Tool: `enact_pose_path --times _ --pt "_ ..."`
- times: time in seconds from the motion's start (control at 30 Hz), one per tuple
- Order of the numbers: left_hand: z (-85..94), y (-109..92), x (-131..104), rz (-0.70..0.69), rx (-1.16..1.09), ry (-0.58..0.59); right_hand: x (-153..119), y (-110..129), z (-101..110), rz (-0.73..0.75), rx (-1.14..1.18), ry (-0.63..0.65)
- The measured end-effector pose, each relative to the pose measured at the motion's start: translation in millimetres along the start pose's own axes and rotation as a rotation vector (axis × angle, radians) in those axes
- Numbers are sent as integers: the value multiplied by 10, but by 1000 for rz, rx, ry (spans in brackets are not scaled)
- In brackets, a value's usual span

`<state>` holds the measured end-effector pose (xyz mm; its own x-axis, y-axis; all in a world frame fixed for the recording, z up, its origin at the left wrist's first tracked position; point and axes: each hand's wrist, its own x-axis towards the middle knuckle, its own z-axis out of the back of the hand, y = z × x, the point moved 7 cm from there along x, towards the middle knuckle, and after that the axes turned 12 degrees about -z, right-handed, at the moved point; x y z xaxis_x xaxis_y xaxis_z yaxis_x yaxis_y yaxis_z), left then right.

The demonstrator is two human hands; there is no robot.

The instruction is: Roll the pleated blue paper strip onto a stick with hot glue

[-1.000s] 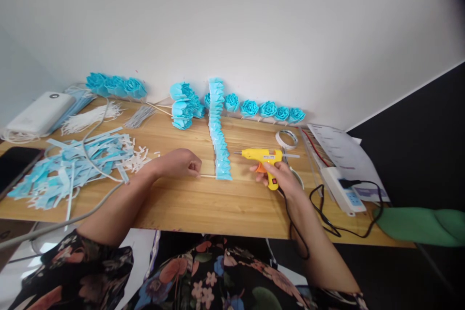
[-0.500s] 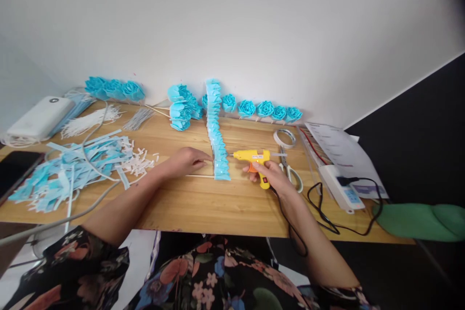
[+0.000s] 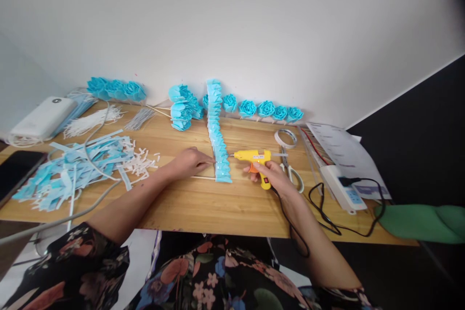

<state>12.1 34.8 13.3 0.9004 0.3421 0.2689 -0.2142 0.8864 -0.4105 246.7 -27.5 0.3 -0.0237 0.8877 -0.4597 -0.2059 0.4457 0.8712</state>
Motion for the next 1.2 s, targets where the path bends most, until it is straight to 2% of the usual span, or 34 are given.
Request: enact_pose_path --times 0.27,0.53,0.77,1.0,1.2 --pt "8 -34 -4 -33 -9 -2 -76 89 -62 32 -48 68" --pt "83 5 -26 -26 1 7 -144 59 -128 67 -187 250" --pt "181 -68 -24 -36 -53 20 -174 71 -76 56 -259 240" --pt "127 -82 -54 36 -178 128 -179 76 -150 52 -293 259" --pt "134 -104 -74 27 -200 202 -149 43 -148 53 -297 261"
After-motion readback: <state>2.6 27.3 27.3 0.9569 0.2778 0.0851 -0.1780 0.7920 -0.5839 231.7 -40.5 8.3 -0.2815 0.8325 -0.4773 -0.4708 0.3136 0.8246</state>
